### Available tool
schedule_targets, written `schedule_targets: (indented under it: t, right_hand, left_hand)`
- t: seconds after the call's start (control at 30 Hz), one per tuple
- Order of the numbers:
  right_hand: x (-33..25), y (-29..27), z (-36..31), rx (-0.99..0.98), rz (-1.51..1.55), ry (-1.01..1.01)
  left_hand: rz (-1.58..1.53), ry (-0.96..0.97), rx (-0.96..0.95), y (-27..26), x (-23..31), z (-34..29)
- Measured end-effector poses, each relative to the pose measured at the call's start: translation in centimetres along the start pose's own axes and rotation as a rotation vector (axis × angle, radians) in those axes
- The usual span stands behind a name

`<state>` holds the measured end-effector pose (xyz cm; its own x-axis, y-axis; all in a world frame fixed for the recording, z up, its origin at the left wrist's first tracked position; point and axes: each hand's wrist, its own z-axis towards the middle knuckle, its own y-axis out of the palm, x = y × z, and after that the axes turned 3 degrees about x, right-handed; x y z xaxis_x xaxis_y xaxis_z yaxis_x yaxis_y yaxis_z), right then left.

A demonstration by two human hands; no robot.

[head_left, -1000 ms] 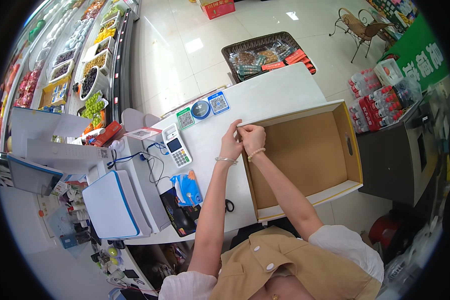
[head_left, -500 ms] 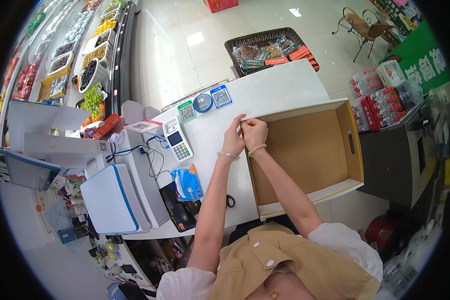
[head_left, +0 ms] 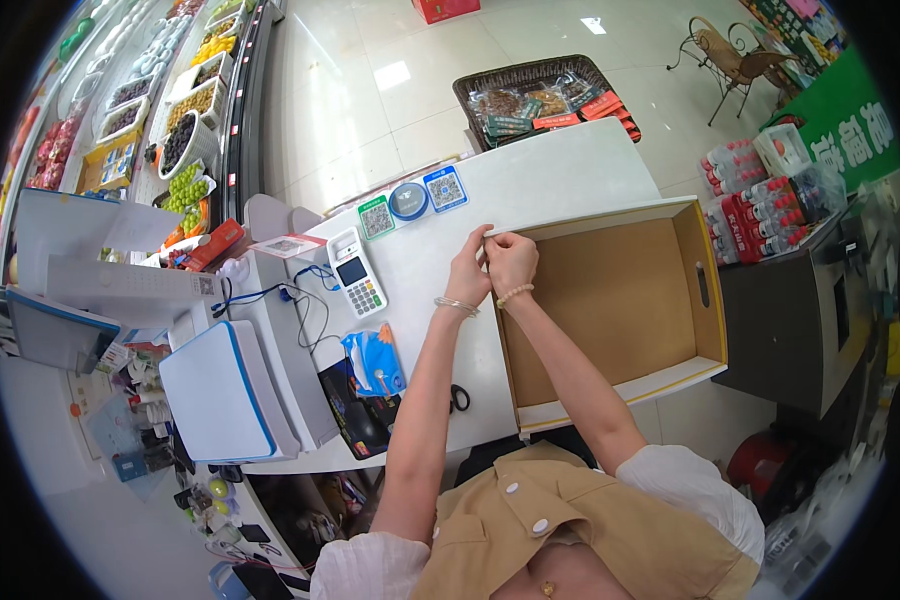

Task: The person assembles a cardboard box by folding and taping its edges. They then retrieve a pink sheet from a shelf, place it on the counter, and begin rolling it into a cylindrical shape.

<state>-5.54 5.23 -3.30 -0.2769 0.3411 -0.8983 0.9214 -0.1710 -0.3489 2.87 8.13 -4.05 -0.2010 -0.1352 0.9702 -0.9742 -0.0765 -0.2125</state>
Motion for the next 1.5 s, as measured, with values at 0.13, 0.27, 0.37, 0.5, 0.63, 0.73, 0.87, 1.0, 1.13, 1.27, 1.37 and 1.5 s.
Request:
schedule_targets:
  t: [0.13,0.27,0.37,0.5,0.63,0.73,0.87,1.0,1.13,1.27,1.37,1.5]
  right_hand:
    - [-0.6,-0.3,-0.3,0.01,-0.03,-0.09]
    - [0.0,-0.5,-0.3,-0.004,0.023,-0.075]
    - [0.6,-0.7,-0.5,-0.025,0.124,-0.029]
    - [1.1,-0.6,-0.5,-0.017,0.171,-0.009]
    - [0.8,-1.0,-0.7,-0.035,0.168,0.0]
    - [0.8,-1.0,-0.5,-0.034,0.134,0.003]
    - [1.2,-0.7,-0.4,-0.02,0.123,-0.012]
    - [0.9,-0.8,-0.5,-0.007,0.096,-0.02]
    - [0.8,-0.7,-0.5,-0.013,0.083,-0.012]
    - [1.2,-0.6,-0.3,-0.025,0.112,-0.011]
    - [0.0,-1.8,-0.9,-0.098,0.172,-0.006]
    - [1.1,-2.4,-0.3,-0.135,0.293,-0.059]
  left_hand:
    - [-0.003,0.02,0.002,-0.2,0.0,-0.1]
    - [0.004,0.008,-0.013,-0.2,0.3,-0.2]
    - [0.0,-0.015,-0.025,-0.1,0.7,-0.3]
    - [-0.027,-0.011,-0.01,0.2,0.5,-0.6]
    - [-0.04,-0.018,-0.006,0.4,0.6,-0.7]
    - [-0.03,-0.02,0.0,0.5,0.5,-0.7]
    - [-0.029,-0.014,0.0,0.5,0.2,-0.7]
    - [-0.02,-0.008,0.004,0.4,0.0,-0.6]
    - [-0.012,-0.002,0.015,0.5,0.1,-0.6]
    - [0.003,0.019,0.02,0.5,0.2,-0.5]
    - [0.046,-0.044,0.01,0.3,1.3,-0.6]
    - [0.024,0.002,0.02,0.5,0.5,-0.5]
